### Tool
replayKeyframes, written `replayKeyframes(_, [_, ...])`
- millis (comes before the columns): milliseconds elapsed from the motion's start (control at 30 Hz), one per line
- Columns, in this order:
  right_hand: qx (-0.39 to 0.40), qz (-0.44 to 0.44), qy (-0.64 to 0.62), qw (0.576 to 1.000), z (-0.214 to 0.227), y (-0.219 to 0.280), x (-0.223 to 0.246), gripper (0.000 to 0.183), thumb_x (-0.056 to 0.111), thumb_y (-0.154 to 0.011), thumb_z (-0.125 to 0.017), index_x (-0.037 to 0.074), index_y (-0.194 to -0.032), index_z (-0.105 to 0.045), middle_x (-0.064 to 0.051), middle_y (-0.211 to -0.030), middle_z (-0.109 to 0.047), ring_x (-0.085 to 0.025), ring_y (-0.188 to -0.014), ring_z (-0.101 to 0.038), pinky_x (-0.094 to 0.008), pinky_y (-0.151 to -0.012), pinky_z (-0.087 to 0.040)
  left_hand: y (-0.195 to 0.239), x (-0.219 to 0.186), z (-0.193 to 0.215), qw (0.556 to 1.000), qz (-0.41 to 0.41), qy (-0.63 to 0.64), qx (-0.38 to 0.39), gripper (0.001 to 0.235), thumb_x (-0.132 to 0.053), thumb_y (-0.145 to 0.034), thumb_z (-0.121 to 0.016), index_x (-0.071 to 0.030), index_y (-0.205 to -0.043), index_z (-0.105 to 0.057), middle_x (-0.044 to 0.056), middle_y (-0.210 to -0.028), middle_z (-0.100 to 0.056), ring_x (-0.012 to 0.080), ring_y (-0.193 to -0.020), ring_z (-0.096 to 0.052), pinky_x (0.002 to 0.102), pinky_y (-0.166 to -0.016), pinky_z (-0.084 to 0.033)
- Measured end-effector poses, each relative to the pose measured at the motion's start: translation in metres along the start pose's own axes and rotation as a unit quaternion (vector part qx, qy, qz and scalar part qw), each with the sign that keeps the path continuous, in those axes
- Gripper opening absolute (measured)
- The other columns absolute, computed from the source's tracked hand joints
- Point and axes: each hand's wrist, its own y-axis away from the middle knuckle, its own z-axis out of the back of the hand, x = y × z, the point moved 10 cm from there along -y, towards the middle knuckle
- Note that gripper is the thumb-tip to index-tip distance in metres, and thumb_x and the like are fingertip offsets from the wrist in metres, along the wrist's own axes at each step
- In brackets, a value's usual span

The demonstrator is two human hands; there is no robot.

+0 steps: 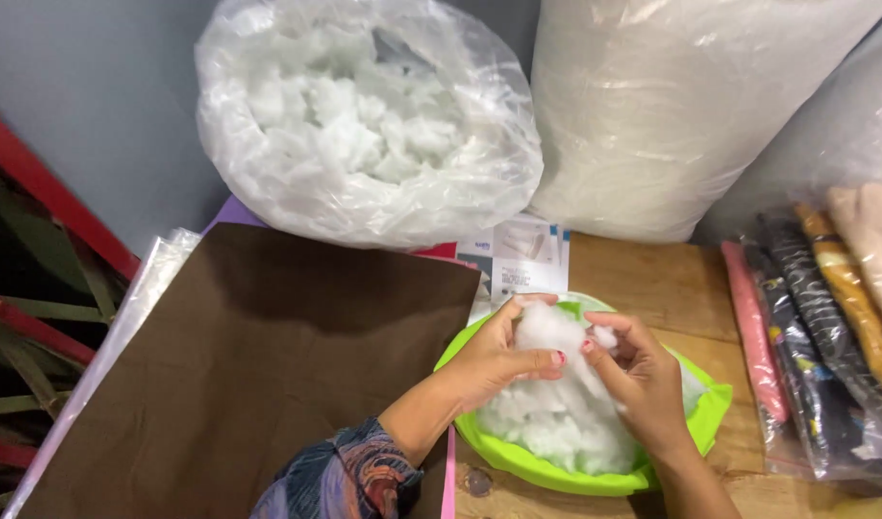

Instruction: The person takes handfuls of white cotton from a large plastic bag and places them into a green fabric pouch on a wooden table. They repeatedly fluff and press the cotton into the pouch to fill it.

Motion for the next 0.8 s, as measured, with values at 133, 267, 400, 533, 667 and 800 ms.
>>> replayKeyframes(133, [0.011,0.068,0.015,0.997,-0.001,0.017,-0.001,0.028,0.01,-0.092,-0.071,0.01,-0.12,-0.07,-0.003,-0.117,-0.073,-0.008,-0.093,-0.065,-0.022,-0.079,-0.05,0.007,-0.002,0.007,0.996,-0.042,-0.061,-0.053,0.05,-0.002,-0.075,-0.082,-0.009,-0.121,-0.067,0.01,-0.102,-0.071,0.0142,-0.082,-0.07,0.028,-0.072,-0.064])
replayKeyframes(267, [0.016,0.032,-0.015,0.999,0.004,0.027,0.002,0.026,0.01,-0.091,-0.07,0.008,-0.117,-0.074,-0.003,-0.111,-0.075,-0.009,-0.096,-0.066,-0.022,-0.083,-0.048,0.011,0.004,0.009,0.994,-0.06,-0.083,-0.048,0.018,-0.001,-0.081,-0.077,-0.006,-0.097,-0.07,0.01,-0.085,-0.072,0.0162,-0.078,-0.072,0.03,-0.072,-0.065])
replayKeyframes(400, [-0.035,0.0,-0.079,0.996,0.021,0.023,0.001,0.021,0.008,-0.092,-0.069,0.004,-0.113,-0.07,-0.011,-0.111,-0.072,-0.019,-0.093,-0.077,-0.028,-0.081,-0.058,0.013,-0.007,0.007,0.993,-0.091,-0.065,-0.043,0.008,0.0,-0.085,-0.073,-0.001,-0.091,-0.068,0.018,-0.078,-0.073,0.0221,-0.075,-0.074,0.032,-0.07,-0.062])
replayKeyframes(533, [-0.07,0.003,-0.104,0.992,0.029,0.023,-0.002,0.026,0.005,-0.09,-0.072,0.004,-0.116,-0.067,-0.011,-0.11,-0.071,-0.018,-0.095,-0.075,-0.027,-0.081,-0.059,0.015,-0.003,0.006,0.993,-0.076,-0.077,-0.038,0.014,-0.001,-0.081,-0.078,-0.004,-0.092,-0.068,0.011,-0.088,-0.07,0.0256,-0.092,-0.078,0.031,-0.076,-0.064])
replayKeyframes(667, [0.018,0.028,-0.06,0.998,0.006,0.023,0.006,0.033,0.006,-0.088,-0.072,0.008,-0.121,-0.068,-0.009,-0.112,-0.075,-0.016,-0.103,-0.073,-0.026,-0.086,-0.058,0.013,-0.008,0.005,0.978,-0.121,-0.17,-0.023,0.023,-0.01,-0.077,-0.083,-0.015,-0.09,-0.064,0.009,-0.123,-0.072,0.0153,-0.101,-0.07,0.028,-0.082,-0.058])
replayKeyframes(800, [0.056,0.068,0.071,0.994,-0.005,0.03,0.016,0.032,0.019,-0.088,-0.077,0.017,-0.12,-0.074,0.006,-0.103,-0.076,-0.006,-0.077,-0.056,-0.021,-0.073,-0.043,0.008,-0.003,0.015,0.966,-0.144,-0.209,-0.046,0.028,-0.014,-0.075,-0.086,-0.017,-0.091,-0.063,0.002,-0.105,-0.072,0.0115,-0.093,-0.065,0.028,-0.085,-0.052])
